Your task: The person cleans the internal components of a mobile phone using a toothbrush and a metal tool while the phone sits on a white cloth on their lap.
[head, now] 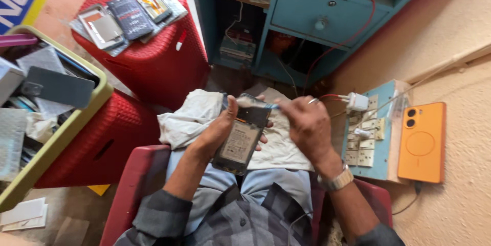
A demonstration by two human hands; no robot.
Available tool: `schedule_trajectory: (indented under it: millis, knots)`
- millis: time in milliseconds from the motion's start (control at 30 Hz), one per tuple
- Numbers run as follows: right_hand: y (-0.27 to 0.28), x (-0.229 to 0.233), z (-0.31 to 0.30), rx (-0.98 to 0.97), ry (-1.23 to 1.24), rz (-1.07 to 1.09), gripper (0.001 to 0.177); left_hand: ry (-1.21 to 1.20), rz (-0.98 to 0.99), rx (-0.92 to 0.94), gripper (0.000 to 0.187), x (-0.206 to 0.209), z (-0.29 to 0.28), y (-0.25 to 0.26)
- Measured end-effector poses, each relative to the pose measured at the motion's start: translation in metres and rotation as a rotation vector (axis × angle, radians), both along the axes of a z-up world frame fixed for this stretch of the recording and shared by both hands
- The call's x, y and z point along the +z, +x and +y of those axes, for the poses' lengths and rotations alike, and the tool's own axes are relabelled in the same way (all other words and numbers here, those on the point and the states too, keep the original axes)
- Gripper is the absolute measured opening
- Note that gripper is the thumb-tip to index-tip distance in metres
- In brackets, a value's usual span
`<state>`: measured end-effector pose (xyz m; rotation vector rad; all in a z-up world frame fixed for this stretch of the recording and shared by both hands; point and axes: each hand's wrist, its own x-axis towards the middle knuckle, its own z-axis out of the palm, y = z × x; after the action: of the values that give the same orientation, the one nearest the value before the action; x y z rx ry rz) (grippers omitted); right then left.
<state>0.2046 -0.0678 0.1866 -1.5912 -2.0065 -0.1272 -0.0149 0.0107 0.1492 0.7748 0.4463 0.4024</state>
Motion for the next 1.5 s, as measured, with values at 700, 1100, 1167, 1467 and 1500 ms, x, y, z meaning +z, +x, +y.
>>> schedule_trajectory:
  millis: [700,1100,1167,1467,1500]
  knots:
    - [-0.012,-0.010,-0.003,-0.108,0.024,0.100,0.030,0.001,-0.139,0.095,0.104,-0.011,-0.003,-0.005]
    - [-0.011,-0.022,0.000,-0.063,0.073,0.064,0.028,0.148,-0.025,0.098,0.094,-0.013,0.005,-0.001]
    - [0.004,-0.016,-0.001,-0.248,0.020,0.154,0.025,0.063,-0.078,0.114,0.095,-0.008,0.006,-0.005]
    - [0.005,-0.015,-0.008,-0.243,0.007,0.155,0.026,-0.003,-0.177,0.098,0.098,-0.007,0.003,0.004]
    - [0.008,-0.012,-0.005,-0.333,-0.022,0.197,0.025,-0.024,-0.207,0.089,0.097,-0.007,0.004,0.002]
